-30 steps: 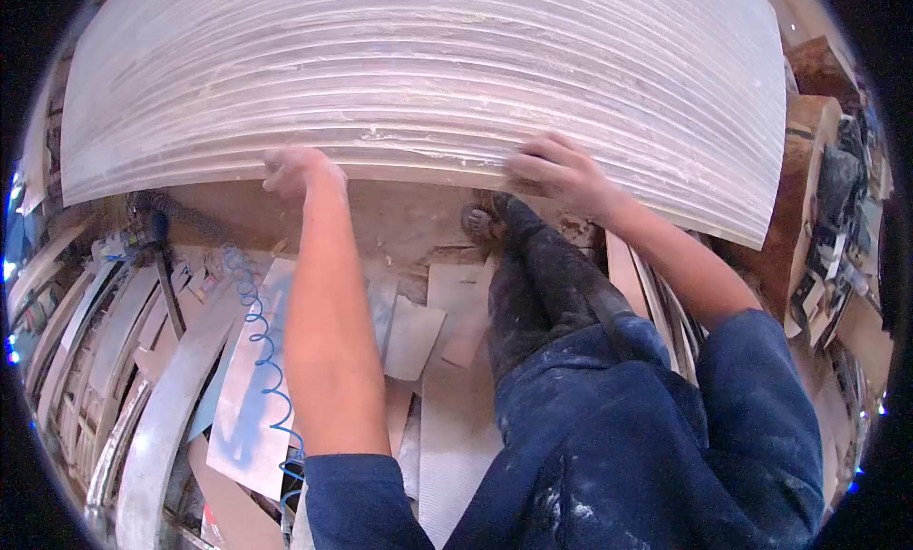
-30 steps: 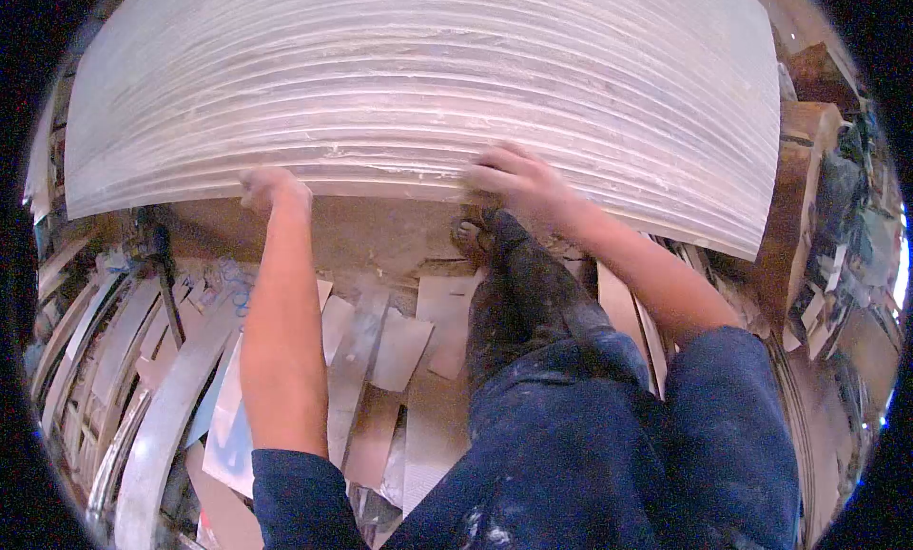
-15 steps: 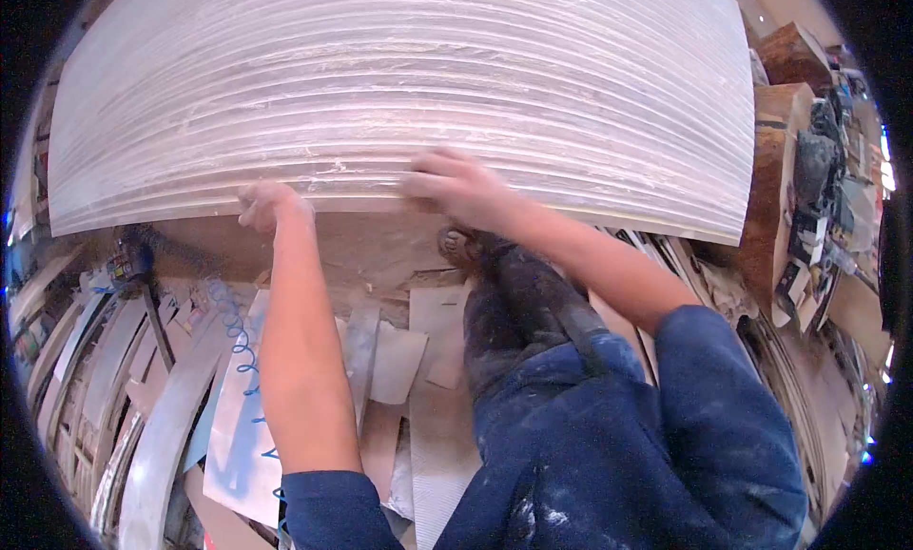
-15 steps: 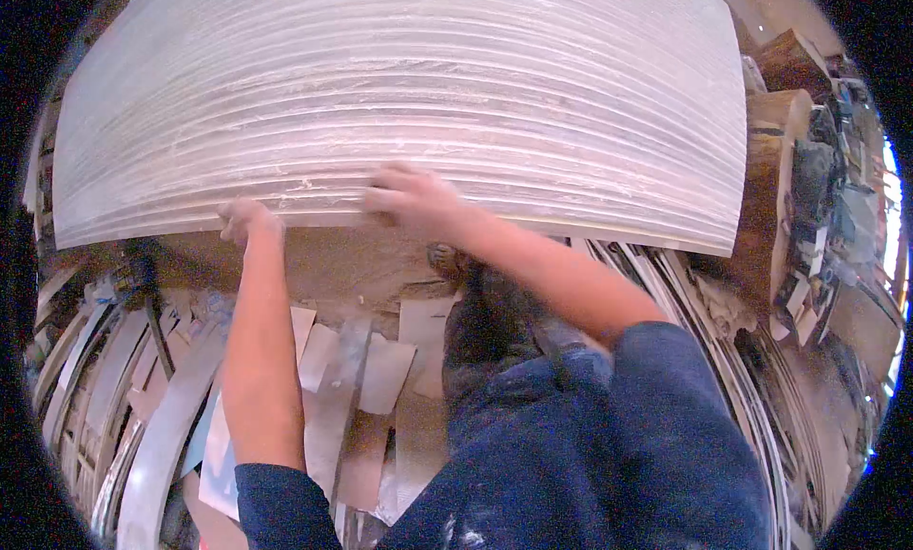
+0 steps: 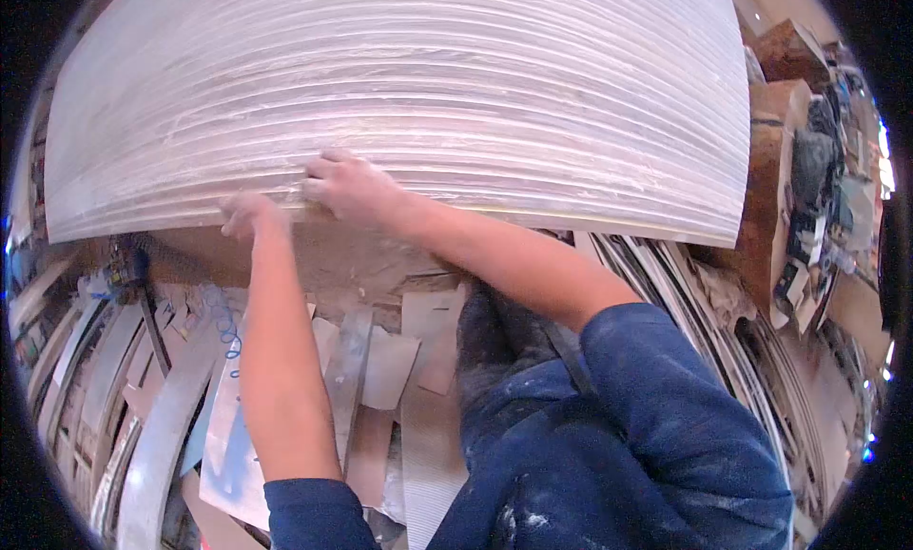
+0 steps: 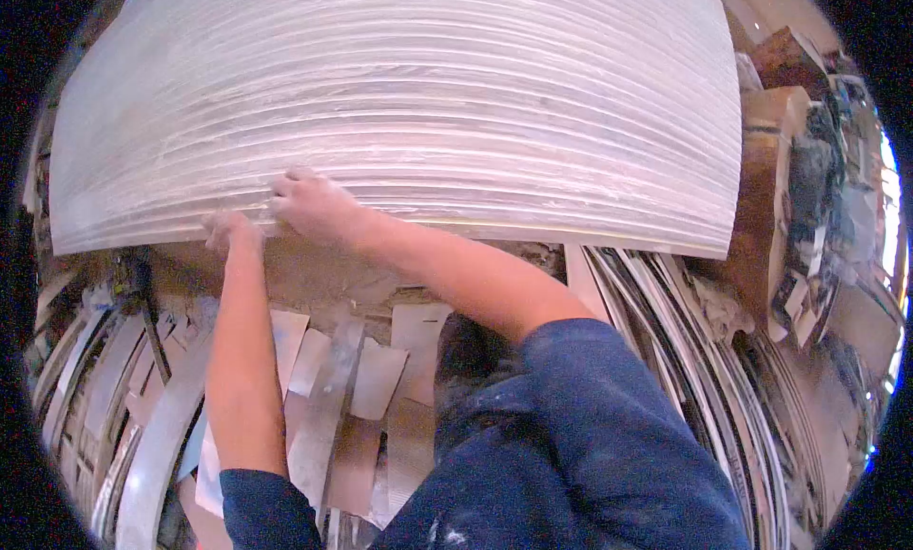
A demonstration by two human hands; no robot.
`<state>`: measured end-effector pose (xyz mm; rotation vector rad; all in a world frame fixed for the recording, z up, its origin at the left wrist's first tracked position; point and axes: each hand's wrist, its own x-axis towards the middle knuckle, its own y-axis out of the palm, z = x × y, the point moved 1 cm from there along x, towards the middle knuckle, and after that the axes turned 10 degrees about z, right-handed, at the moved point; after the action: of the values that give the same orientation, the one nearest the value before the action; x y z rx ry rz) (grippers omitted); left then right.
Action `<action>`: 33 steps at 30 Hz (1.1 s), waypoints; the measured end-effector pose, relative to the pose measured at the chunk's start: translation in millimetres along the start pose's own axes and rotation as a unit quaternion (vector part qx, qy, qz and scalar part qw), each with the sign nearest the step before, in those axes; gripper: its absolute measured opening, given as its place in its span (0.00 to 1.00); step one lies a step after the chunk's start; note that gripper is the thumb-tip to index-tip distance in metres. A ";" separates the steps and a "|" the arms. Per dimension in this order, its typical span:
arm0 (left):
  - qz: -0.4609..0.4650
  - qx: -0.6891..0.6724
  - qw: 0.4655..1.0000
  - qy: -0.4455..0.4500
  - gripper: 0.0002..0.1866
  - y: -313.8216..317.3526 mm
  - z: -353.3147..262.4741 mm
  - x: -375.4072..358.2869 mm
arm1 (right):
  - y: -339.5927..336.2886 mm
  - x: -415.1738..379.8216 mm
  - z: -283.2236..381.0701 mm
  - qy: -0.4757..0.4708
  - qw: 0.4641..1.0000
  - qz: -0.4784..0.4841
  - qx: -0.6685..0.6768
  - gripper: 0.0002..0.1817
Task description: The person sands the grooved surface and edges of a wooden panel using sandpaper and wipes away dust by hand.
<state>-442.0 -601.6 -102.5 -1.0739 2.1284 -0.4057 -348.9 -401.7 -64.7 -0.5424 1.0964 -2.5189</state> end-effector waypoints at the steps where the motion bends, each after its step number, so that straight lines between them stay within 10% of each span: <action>1: 0.000 0.011 1.000 -0.011 0.32 -6.7 -14.1 -25.8 | -11.3 1.7 7.0 0.021 0.999 0.032 0.017 0.12; 10: 0.026 -0.019 0.999 -0.020 0.32 -13.6 -18.9 -41.9 | -173.2 -259.9 -39.8 0.132 0.985 0.093 -0.061 0.19; 18: 0.007 0.005 1.000 0.003 0.32 -14.2 -19.1 -39.3 | -52.9 -21.1 -0.1 0.030 0.995 0.071 0.066 0.14; 24: -0.027 0.003 1.000 -0.010 0.30 -8.7 -16.0 -31.8 | -99.7 -90.9 -14.0 0.159 0.981 0.108 -0.008 0.11; 33: -0.023 0.013 0.999 0.027 0.29 -19.2 -24.5 -44.5 | -67.4 -11.9 -1.3 0.092 0.988 0.123 -0.007 0.09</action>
<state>-430.4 -578.7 -54.7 -1.1109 2.1431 -0.4891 -349.5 -352.1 -17.5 -0.1656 1.1679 -2.3806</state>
